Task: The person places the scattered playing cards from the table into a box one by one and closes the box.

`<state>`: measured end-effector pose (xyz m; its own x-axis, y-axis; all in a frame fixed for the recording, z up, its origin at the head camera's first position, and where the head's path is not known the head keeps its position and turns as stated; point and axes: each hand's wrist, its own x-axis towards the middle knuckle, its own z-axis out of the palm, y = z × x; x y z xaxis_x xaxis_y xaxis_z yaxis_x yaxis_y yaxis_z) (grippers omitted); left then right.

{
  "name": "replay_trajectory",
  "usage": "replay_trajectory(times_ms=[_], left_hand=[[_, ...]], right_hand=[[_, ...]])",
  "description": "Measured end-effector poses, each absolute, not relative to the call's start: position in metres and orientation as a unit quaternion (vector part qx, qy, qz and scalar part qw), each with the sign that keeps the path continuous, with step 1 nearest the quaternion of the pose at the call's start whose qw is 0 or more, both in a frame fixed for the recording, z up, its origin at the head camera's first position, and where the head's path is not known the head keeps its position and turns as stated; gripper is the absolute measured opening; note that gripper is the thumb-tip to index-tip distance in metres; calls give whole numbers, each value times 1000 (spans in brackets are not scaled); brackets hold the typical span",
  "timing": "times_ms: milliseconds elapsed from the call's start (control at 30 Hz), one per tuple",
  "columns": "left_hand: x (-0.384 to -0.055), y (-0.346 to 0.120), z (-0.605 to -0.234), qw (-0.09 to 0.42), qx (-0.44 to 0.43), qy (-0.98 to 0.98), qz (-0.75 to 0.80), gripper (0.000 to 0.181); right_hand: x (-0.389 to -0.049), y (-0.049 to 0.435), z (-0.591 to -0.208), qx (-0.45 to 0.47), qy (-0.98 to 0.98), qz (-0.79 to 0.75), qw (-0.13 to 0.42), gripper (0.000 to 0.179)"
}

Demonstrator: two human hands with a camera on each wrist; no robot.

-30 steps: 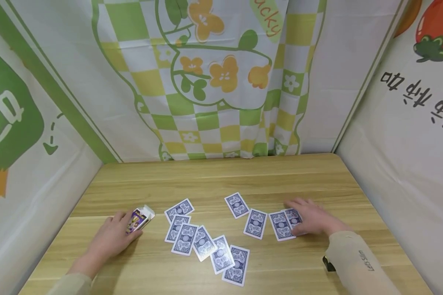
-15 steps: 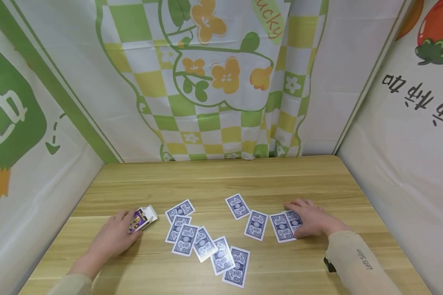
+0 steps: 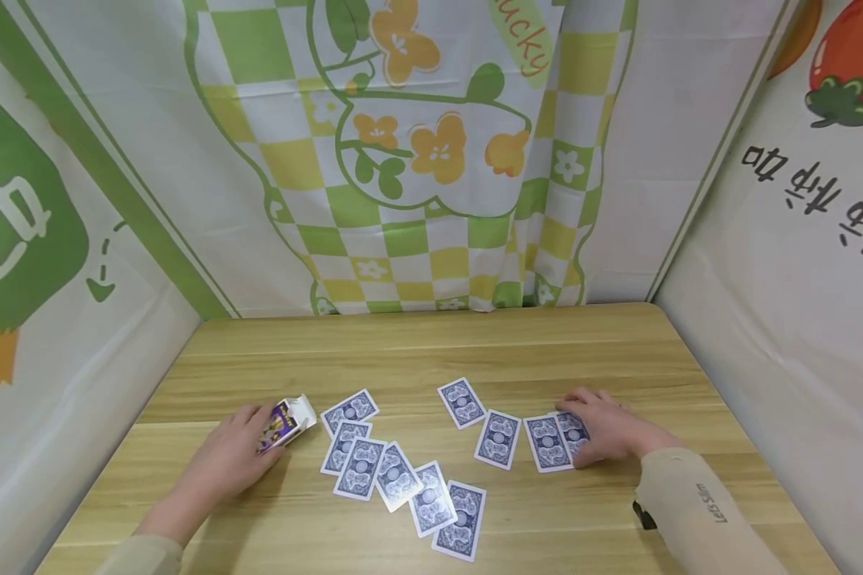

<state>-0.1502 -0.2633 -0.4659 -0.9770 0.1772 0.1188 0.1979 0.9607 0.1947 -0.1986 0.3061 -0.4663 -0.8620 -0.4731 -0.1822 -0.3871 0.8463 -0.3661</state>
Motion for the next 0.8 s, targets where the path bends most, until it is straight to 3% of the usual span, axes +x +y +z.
replay_trajectory(times_ms=[800], left_hand=[[-154, -236, -454, 86, -138, -981, -104, 75]], right_hand=[[-201, 306, -467, -195, 961, -152, 123, 90]])
